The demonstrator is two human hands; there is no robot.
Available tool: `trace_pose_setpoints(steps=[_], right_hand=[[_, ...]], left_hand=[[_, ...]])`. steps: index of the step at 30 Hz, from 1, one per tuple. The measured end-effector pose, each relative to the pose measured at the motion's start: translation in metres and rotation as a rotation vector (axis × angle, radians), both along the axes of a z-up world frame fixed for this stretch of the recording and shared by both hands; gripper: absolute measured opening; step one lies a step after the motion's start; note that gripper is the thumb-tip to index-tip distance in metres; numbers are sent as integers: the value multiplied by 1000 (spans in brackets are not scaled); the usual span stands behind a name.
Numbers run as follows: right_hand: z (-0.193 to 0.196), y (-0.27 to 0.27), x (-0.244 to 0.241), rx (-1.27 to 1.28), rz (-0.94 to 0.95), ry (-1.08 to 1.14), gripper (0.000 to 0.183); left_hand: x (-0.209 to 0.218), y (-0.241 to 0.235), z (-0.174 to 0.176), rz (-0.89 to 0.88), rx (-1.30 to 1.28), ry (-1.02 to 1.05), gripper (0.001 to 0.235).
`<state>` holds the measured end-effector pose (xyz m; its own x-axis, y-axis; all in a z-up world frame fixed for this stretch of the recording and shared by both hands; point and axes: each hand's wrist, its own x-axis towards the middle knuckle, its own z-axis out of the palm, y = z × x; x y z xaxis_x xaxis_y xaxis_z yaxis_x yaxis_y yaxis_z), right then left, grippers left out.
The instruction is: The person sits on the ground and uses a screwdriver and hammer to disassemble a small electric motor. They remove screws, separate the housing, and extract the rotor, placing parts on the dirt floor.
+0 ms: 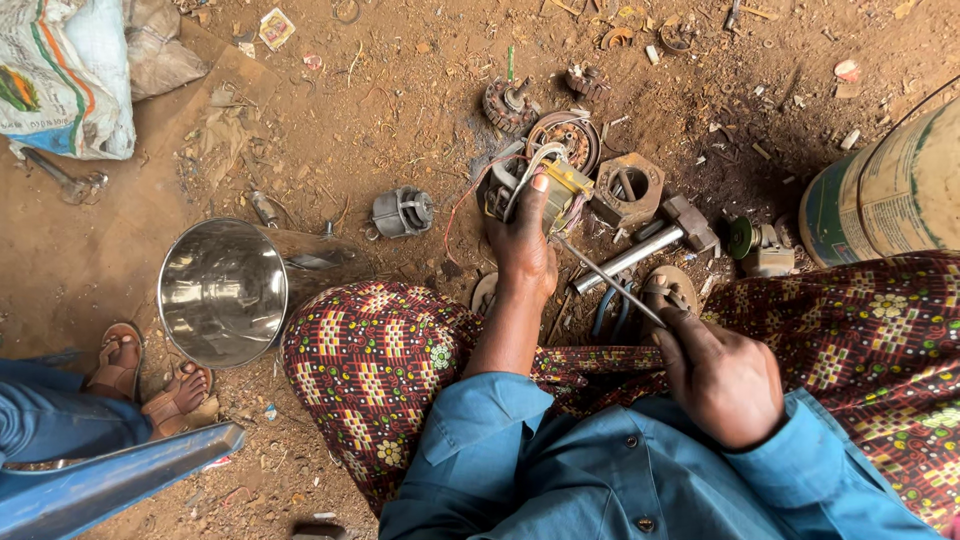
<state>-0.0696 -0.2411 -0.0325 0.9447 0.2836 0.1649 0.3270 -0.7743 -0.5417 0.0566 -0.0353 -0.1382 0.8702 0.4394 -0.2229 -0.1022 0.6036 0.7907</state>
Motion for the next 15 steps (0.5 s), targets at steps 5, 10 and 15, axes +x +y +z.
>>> trace_pose_setpoints(steps=[5, 10, 15], right_hand=[[0, -6, -1, -30, 32, -77, 25], [-7, -34, 18, 843, -206, 1129, 35], [-16, -40, 24, 928, -166, 1470, 37]], left_hand=[[-2, -1, 1, 27, 16, -11, 59], [-4, -2, 1, 34, 12, 51, 65], [-7, -6, -6, -13, -10, 110, 79]])
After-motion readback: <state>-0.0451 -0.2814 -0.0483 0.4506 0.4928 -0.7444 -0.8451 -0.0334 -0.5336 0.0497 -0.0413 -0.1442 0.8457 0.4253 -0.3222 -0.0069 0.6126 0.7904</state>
